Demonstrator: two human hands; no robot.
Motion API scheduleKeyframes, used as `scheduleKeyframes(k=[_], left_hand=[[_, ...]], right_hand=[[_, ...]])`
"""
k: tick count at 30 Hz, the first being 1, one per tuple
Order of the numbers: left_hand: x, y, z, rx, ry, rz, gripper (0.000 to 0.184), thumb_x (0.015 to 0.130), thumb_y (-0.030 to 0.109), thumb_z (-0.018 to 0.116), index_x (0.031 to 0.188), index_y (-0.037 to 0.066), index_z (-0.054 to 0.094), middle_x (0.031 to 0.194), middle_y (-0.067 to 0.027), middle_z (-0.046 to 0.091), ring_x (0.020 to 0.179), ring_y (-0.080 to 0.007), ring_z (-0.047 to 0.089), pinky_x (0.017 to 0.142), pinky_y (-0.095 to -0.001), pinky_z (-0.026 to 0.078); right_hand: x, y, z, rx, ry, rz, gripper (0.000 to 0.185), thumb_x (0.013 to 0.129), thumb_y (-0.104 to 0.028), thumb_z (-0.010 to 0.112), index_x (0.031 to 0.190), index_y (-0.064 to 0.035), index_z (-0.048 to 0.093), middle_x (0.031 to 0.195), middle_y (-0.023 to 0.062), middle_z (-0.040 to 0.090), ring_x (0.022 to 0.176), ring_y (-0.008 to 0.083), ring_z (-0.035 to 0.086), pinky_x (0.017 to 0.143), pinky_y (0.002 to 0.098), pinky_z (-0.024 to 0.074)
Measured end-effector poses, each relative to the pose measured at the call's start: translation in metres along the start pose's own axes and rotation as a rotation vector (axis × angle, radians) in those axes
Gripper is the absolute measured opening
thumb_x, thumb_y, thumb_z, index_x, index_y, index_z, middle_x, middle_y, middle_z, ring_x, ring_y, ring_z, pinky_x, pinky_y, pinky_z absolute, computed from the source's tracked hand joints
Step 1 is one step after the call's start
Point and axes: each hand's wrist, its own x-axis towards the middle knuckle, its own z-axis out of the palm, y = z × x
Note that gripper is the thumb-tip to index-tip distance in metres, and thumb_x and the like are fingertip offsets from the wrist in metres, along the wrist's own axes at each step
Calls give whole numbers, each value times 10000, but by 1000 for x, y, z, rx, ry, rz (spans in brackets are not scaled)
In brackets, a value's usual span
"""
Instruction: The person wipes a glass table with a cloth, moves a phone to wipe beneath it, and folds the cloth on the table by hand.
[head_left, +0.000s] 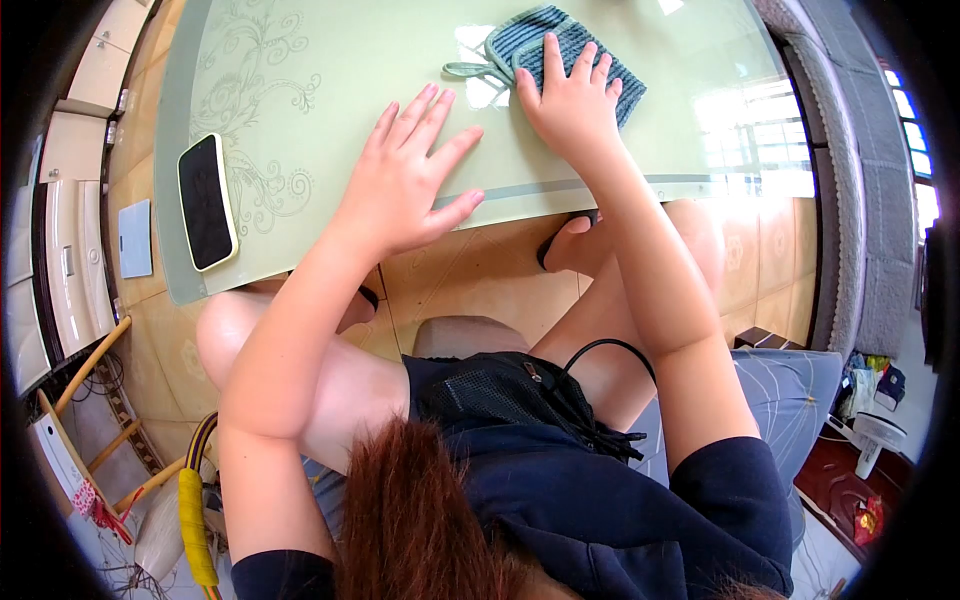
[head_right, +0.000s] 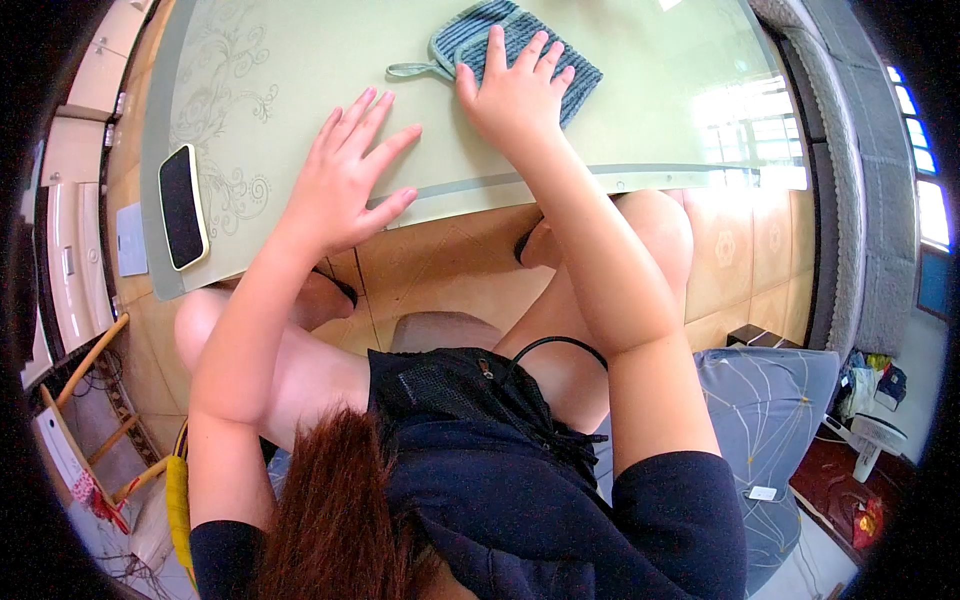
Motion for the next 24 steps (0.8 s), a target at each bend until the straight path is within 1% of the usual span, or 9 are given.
scheduleKeyframes(k=[3, 6, 9, 15, 18, 21, 24], left_hand=[[3, 0, -7, -4, -34, 44, 457, 815, 369, 617, 1210, 140, 632, 1465, -166, 383, 1386, -352, 303, 1132, -526, 231], [6, -1, -14, -125, -93, 160, 429, 779, 354, 640, 1153, 148, 674, 1453, -161, 403, 1382, -354, 310, 1128, -529, 244], [5, 0, -9, -187, -70, 176, 392, 758, 351, 650, 1094, 157, 707, 1446, -162, 415, 1381, -355, 315, 1124, -531, 254], [4, -1, -6, -100, -34, 109, 437, 786, 353, 628, 1193, 195, 653, 1445, -170, 413, 1382, -357, 312, 1127, -530, 245], [4, 0, -5, -83, -60, 98, 444, 808, 348, 607, 1226, 198, 623, 1435, -176, 420, 1380, -355, 314, 1129, -529, 241], [3, 0, -5, -73, -63, 102, 427, 823, 341, 592, 1214, 171, 621, 1417, -174, 441, 1372, -353, 329, 1129, -524, 244], [4, -1, -5, -70, -66, 91, 414, 837, 334, 578, 1202, 143, 622, 1404, -166, 459, 1361, -349, 346, 1129, -521, 246]], right_hand=[[0, -1, -2, 11, -2, 3, 717, 924, -556, 376, 1469, -93, 313, 1422, 401, 278, 1342, 570, 231, 1056, 665, 203], [0, -1, -1, 15, 1, 4, 718, 924, -557, 377, 1469, -93, 314, 1425, 399, 274, 1343, 569, 228, 1058, 662, 203], [0, -2, -4, 4, -9, 4, 719, 923, -558, 377, 1469, -94, 314, 1429, 395, 273, 1345, 569, 223, 1060, 659, 203], [0, -1, -2, 14, -19, 7, 728, 923, -568, 368, 1476, -97, 303, 1438, 392, 260, 1351, 566, 213, 1059, 661, 202], [-1, -1, -4, 26, 18, -5, 710, 914, -544, 408, 1442, -73, 351, 1416, 393, 297, 1328, 571, 257, 1057, 651, 223], [3, 0, -15, 67, 138, -104, 546, 909, -386, 501, 1336, -49, 454, 1318, 315, 472, 1246, 476, 438, 1056, 580, 298], [10, -5, -36, 483, 230, -426, 356, 886, -189, 541, 1209, -41, 514, 1161, 209, 606, 1098, 363, 571, 1043, 500, 360]])
